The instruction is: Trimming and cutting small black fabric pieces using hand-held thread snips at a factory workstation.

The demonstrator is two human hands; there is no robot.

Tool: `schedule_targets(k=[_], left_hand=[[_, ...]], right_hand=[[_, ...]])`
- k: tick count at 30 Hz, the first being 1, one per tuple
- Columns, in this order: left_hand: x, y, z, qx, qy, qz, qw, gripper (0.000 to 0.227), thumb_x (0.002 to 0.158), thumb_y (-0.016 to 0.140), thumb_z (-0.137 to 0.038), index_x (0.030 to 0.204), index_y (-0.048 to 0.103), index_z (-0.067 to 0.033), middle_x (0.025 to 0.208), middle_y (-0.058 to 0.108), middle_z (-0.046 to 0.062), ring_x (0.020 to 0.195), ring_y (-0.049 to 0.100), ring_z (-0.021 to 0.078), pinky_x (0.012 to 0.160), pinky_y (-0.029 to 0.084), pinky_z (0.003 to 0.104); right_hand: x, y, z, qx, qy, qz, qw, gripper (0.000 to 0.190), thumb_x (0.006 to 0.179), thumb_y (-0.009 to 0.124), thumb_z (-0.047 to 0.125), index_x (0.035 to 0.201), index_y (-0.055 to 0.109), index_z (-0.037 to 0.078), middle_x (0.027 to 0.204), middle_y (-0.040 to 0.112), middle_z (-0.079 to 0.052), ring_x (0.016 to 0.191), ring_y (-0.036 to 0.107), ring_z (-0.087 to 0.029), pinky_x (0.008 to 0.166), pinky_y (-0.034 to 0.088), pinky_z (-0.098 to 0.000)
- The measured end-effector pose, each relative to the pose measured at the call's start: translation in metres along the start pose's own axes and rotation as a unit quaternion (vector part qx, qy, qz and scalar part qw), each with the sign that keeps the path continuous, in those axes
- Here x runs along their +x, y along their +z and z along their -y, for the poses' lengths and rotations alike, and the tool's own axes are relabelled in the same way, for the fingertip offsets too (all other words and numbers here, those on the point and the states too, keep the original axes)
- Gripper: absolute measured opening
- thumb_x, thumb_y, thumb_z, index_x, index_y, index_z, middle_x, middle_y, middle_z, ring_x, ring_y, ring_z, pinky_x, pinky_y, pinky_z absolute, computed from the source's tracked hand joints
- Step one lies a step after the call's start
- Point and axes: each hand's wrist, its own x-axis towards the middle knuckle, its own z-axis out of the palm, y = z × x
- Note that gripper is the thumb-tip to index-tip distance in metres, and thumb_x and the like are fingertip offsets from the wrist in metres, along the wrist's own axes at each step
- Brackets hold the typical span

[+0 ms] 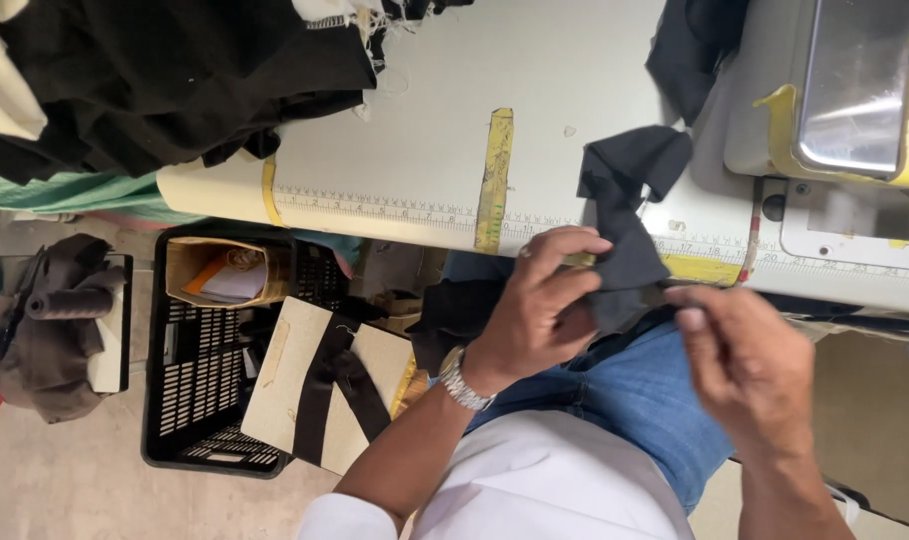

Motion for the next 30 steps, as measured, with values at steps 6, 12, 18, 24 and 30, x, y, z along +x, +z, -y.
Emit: schedule_targets(k=[6,12,18,24,30], left_hand=[[-0.106,-0.004,0.044,-0.541,-0.298,-0.300,0.727,0.054,0.090,0.067,0.009,0.136,0.063,-0.0190,0.135,0.066,0.015,0.127,0.060,0.0385,0.106,0.051,0.061],[-0.150,-0.042,0.053,-0.431,-0.290,-0.351,0.779,0.054,0.076,0.051,0.010,0.126,0.063,-0.0058,0.106,0.060,0.012,0.106,0.056,0.0265,0.099,0.047,0.050],[-0.072,-0.056,-0.004,-0.307,-0.131,-0.112,0.936,0.015,0.071,0.074,0.004,0.086,0.071,0.0033,0.086,0.068,0.019,0.074,0.062,0.0293,0.071,0.054,0.041],[-0.017,-0.037,-0.027,-0.069,-0.215,0.027,0.974,0.062,0.095,0.071,-0.007,0.151,0.044,-0.0128,0.137,0.063,0.020,0.131,0.057,0.0462,0.104,0.051,0.066],[0.018,-0.007,0.017,-0.078,-0.075,-0.063,0.992,0.020,0.086,0.053,0.006,0.099,0.063,-0.0062,0.093,0.055,0.009,0.089,0.063,0.0377,0.080,0.055,0.049]], right_hand=[[0.022,0.009,-0.018,-0.044,0.135,0.122,0.982,0.029,0.104,0.063,0.030,0.116,0.070,0.004,0.082,0.071,-0.008,0.062,0.062,-0.022,0.053,0.050,-0.0380],[0.022,0.040,0.011,0.012,0.003,0.089,0.996,0.023,0.100,0.068,0.023,0.115,0.066,0.005,0.090,0.069,-0.007,0.073,0.065,-0.024,0.064,0.050,-0.0385],[0.043,0.052,0.047,0.100,0.019,0.027,0.994,0.016,0.096,0.072,0.018,0.109,0.072,0.009,0.075,0.069,-0.013,0.070,0.071,-0.035,0.061,0.056,-0.0398],[0.033,0.041,0.029,0.071,0.002,-0.021,0.997,0.016,0.096,0.075,0.015,0.111,0.075,0.010,0.075,0.065,-0.010,0.067,0.068,-0.032,0.057,0.053,-0.0367],[0.035,0.028,0.030,0.057,-0.005,-0.031,0.998,0.014,0.103,0.065,0.017,0.110,0.075,0.012,0.075,0.063,-0.009,0.066,0.065,-0.033,0.056,0.051,-0.0421]])
